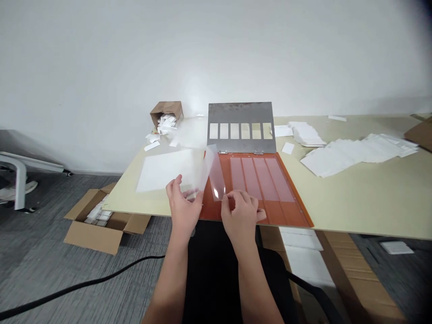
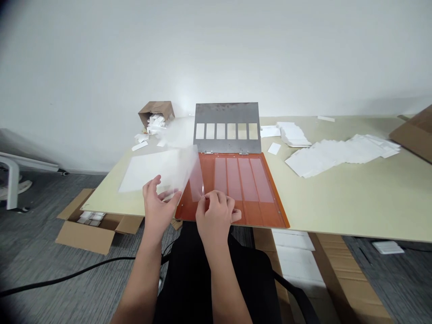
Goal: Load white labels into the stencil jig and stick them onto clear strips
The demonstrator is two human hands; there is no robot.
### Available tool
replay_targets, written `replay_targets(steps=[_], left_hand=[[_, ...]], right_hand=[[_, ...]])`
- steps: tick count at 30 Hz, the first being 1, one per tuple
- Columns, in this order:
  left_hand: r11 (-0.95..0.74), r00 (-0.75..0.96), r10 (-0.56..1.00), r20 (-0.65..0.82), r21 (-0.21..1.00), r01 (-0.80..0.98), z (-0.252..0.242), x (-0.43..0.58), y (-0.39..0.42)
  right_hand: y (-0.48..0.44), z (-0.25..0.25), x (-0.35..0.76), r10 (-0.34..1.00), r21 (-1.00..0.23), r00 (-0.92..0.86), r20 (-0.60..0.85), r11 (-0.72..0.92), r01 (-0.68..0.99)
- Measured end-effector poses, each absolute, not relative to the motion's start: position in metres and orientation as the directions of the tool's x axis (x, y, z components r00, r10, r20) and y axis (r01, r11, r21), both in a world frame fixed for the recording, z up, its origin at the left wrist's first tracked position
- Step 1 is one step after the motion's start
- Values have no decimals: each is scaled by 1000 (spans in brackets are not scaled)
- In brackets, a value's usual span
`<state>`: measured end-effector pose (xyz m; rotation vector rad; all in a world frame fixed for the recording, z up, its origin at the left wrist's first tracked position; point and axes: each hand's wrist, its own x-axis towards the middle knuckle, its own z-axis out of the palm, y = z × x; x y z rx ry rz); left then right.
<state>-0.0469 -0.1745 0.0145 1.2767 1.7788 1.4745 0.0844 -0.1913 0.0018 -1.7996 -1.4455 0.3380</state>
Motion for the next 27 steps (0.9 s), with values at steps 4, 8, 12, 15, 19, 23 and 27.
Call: replay_targets(steps=[4, 8, 12, 15, 19, 23, 27], left_hand=[[14, -431, 890, 151, 935, 355, 15, -39, -168], [30, -428, 893, 141, 929, 368, 13, -33, -162], [25, -435, 887, 155, 925, 380, 12, -32, -161], [12, -441, 882, 163, 930, 368, 12, -35, -163], [-18, -443, 877, 187, 933, 358, 13, -41, -169], [-14, -461, 870, 177, 942, 336, 16, -44, -175], [-41, -464, 864, 194, 946, 321, 17, -47, -179]], right_hand=[[-193, -3, 83, 892, -626, 360, 273, -119, 771], [-194, -11, 83, 868, -540, 381, 318, -164, 825], [-197, -17, 84, 861, -489, 366, 352, -164, 857], [-198, -16, 86, 868, -495, 310, 389, -87, 865], [-195, -11, 88, 895, -450, 62, 441, 161, 878], [-195, -10, 88, 901, -362, 33, 433, 140, 922], [-198, -12, 86, 906, -324, 58, 420, 90, 942]])
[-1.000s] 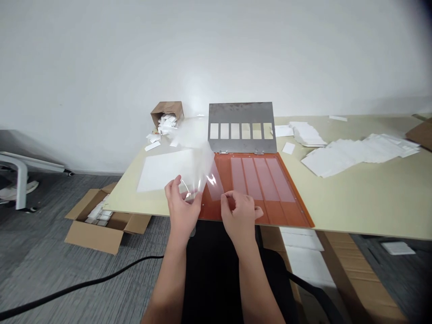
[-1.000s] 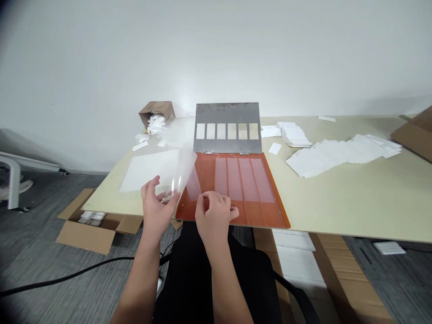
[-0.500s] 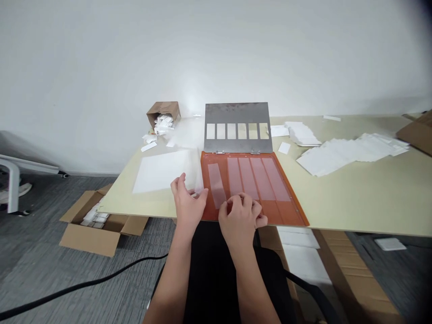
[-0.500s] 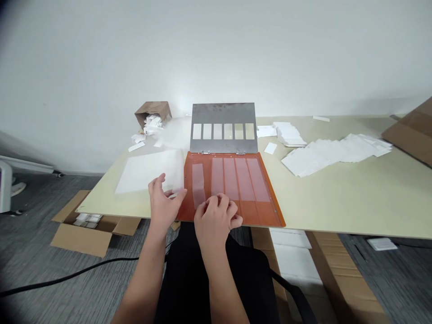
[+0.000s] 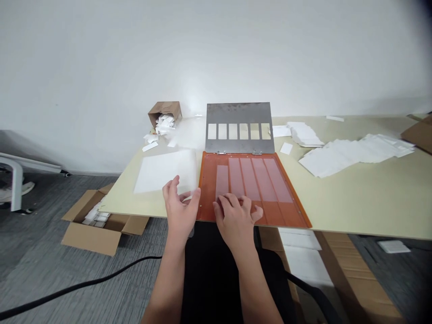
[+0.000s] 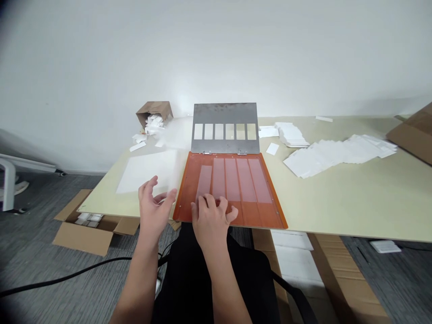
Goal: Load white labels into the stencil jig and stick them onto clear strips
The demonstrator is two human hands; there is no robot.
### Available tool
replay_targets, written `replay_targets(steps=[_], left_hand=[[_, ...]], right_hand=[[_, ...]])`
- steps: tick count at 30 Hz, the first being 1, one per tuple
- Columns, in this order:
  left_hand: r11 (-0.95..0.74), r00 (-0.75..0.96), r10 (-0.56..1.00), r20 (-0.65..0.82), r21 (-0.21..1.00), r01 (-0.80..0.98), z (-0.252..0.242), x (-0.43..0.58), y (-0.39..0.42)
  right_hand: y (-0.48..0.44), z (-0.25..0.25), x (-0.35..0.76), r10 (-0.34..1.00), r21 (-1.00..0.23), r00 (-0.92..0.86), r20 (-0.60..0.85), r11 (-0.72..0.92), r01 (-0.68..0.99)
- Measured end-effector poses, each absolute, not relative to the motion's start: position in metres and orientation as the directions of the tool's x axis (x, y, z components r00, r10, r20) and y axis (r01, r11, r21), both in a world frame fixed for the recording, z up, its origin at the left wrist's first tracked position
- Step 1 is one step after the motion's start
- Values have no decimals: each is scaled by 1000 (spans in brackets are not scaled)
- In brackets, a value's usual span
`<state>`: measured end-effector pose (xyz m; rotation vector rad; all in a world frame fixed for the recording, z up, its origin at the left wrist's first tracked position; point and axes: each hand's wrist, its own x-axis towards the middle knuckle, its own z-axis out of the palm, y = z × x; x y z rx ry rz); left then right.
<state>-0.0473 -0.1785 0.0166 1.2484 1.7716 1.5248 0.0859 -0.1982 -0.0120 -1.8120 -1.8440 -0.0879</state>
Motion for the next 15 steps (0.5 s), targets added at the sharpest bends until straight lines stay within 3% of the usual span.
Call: replay_targets(steps=[15], left_hand=[[-108, -415, 881, 226, 951, 290, 11, -53, -186]], right_hand=[[-193, -9, 84, 951, -297, 49, 306, 46, 954]])
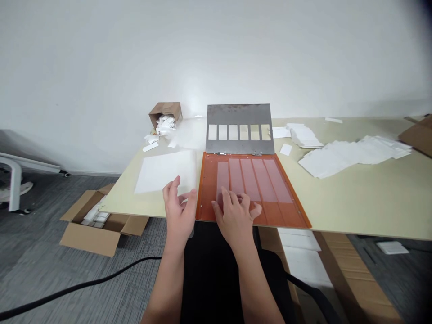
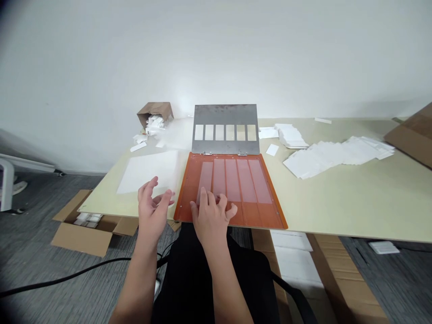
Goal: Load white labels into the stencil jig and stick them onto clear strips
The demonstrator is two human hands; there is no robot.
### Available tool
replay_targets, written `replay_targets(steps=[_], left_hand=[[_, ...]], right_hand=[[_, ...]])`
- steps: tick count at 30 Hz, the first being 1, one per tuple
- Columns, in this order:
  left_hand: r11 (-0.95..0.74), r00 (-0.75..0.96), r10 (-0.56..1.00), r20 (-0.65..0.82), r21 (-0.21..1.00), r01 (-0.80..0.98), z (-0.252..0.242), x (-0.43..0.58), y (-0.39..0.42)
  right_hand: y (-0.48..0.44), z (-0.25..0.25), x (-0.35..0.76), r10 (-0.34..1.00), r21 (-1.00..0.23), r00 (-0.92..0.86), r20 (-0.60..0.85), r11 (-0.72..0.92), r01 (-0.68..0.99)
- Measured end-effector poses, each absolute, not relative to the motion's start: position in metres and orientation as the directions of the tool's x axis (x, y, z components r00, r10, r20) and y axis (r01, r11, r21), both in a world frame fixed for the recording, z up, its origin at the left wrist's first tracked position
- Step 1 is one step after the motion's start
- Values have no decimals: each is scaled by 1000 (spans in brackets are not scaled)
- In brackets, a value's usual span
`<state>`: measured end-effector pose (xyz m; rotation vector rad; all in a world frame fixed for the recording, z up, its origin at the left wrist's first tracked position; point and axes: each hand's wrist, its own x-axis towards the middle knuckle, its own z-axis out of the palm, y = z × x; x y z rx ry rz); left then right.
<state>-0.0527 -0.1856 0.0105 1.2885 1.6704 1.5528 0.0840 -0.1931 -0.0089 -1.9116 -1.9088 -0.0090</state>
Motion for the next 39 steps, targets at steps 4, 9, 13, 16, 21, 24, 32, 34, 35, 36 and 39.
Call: replay_targets(steps=[4, 9, 13, 16, 21, 24, 32, 34, 35, 36, 39], left_hand=[[-114, -421, 879, 226, 955, 275, 12, -53, -188], [-118, -422, 877, 231, 953, 278, 13, -54, -189], [-144, -418, 876, 240, 958, 247, 11, -54, -189], [-159, -427, 873, 237, 965, 209, 11, -54, -188], [-180, -437, 863, 253, 963, 203, 11, -54, -188], [-195, -436, 860, 267, 959, 204, 11, -55, -187], [-185, -437, 861, 259, 961, 205, 15, -55, -188], [-189, -436, 860, 264, 960, 209, 15, -55, -188], [-191, -434, 860, 269, 958, 214, 15, -55, -188], [-194, -434, 858, 274, 956, 220, 15, -55, -188], [-203, -430, 856, 288, 951, 233, 13, -57, -189]], right_hand=[[-192, -9, 84, 949, -321, 57, 310, 48, 946], [-191, -12, 85, 942, -314, 45, 332, 65, 947], [-190, -15, 84, 931, -307, 36, 364, 83, 948], [-191, -16, 85, 923, -300, 39, 383, 84, 950], [-191, -15, 86, 929, -300, 21, 370, 98, 949], [-192, -14, 86, 929, -305, 33, 369, 87, 948], [-193, -11, 85, 943, -317, 43, 329, 68, 946], [-193, -10, 84, 947, -308, 45, 318, 58, 950], [-193, -11, 84, 947, -301, 46, 318, 55, 952], [-193, -11, 84, 946, -296, 46, 321, 54, 954], [-192, -16, 85, 942, -291, 26, 336, 78, 954]])
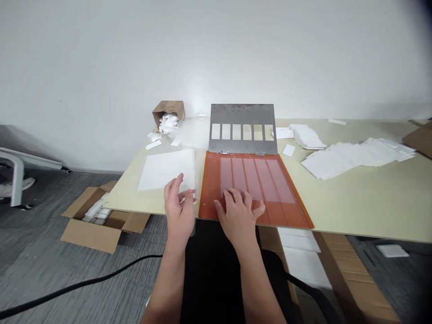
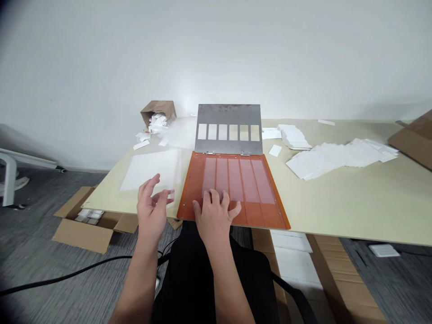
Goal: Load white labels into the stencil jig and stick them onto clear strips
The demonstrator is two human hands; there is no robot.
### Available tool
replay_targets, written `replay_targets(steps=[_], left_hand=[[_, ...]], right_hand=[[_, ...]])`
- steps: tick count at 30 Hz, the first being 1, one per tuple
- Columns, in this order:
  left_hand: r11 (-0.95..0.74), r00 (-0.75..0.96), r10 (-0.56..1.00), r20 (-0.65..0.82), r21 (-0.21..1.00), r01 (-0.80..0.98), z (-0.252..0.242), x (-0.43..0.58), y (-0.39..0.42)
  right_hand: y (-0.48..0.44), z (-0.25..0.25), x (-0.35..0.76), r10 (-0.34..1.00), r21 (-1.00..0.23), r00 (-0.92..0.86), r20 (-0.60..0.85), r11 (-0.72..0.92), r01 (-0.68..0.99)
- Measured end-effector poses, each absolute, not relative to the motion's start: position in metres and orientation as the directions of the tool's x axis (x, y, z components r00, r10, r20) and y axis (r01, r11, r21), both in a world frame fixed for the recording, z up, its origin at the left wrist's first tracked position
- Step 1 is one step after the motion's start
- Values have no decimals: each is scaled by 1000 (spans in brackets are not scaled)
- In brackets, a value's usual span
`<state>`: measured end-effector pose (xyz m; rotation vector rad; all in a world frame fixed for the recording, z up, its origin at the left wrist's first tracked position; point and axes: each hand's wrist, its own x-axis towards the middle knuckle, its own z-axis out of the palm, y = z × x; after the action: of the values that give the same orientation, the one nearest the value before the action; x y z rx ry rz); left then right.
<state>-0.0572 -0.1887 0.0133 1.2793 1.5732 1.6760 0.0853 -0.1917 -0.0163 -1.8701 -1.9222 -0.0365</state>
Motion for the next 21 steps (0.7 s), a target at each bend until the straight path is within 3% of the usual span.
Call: replay_targets(steps=[7, 13, 21], left_hand=[[-219, -428, 859, 282, 957, 190, 14, -58, -190], [-188, -420, 888, 188, 981, 42, 18, -55, -189], [-208, -364, 906, 216, 976, 61, 15, -61, -192]], right_hand=[[-193, -16, 86, 927, -322, 4, 375, 126, 938], [-200, 4, 71, 904, -553, -70, 423, 319, 770], [-197, 14, 59, 936, -787, 44, 351, 269, 556]])
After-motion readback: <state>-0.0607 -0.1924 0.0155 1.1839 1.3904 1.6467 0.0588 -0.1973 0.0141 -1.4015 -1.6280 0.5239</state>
